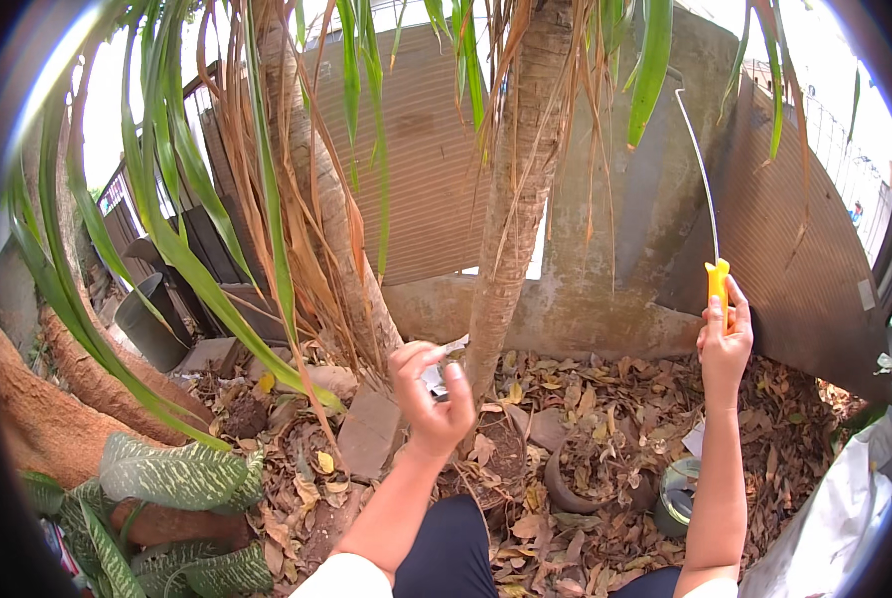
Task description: The person sits on the ground and uses a paint roller to apply paint to a curved wall section. They repeatedly dip the roller into a bucket of paint and apply it to the wall surface, maneuvering around nearby plants.
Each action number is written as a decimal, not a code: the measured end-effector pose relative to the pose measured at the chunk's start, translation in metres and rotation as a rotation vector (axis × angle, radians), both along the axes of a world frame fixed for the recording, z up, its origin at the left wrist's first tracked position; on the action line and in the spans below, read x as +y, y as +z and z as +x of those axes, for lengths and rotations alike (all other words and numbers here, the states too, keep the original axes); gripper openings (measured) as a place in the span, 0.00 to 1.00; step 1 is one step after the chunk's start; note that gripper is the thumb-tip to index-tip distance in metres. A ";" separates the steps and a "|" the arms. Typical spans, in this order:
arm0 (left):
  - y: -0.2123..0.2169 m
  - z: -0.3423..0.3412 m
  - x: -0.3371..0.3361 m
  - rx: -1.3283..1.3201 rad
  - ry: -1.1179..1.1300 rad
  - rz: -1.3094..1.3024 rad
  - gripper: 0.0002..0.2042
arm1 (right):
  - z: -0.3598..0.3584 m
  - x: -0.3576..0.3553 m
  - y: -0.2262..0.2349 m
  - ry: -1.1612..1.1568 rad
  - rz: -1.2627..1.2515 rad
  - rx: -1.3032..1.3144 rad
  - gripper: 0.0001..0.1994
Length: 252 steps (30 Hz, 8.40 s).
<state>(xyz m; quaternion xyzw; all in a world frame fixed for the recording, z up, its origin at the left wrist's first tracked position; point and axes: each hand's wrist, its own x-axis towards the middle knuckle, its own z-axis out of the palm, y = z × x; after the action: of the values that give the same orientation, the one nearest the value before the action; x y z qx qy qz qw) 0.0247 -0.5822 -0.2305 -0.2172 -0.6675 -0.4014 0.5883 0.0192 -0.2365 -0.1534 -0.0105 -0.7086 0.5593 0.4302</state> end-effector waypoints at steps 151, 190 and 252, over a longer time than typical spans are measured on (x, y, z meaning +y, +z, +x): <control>0.052 -0.046 -0.072 0.307 0.774 -0.351 0.12 | -0.100 -0.018 -0.093 -0.303 0.521 -0.275 0.24; 0.052 -0.047 -0.070 0.329 0.793 -0.379 0.12 | -0.063 -0.025 -0.089 -0.259 0.498 -0.333 0.22; 0.056 -0.045 -0.068 0.340 0.783 -0.380 0.12 | -0.058 -0.023 -0.117 -0.254 0.536 -0.369 0.22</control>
<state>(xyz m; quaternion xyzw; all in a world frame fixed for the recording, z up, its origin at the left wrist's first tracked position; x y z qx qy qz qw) -0.0206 -0.6503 -0.1748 -0.1156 -0.6552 0.0215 0.7462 -0.0387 -0.2594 -0.2706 -0.0861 -0.8890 0.2840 0.3486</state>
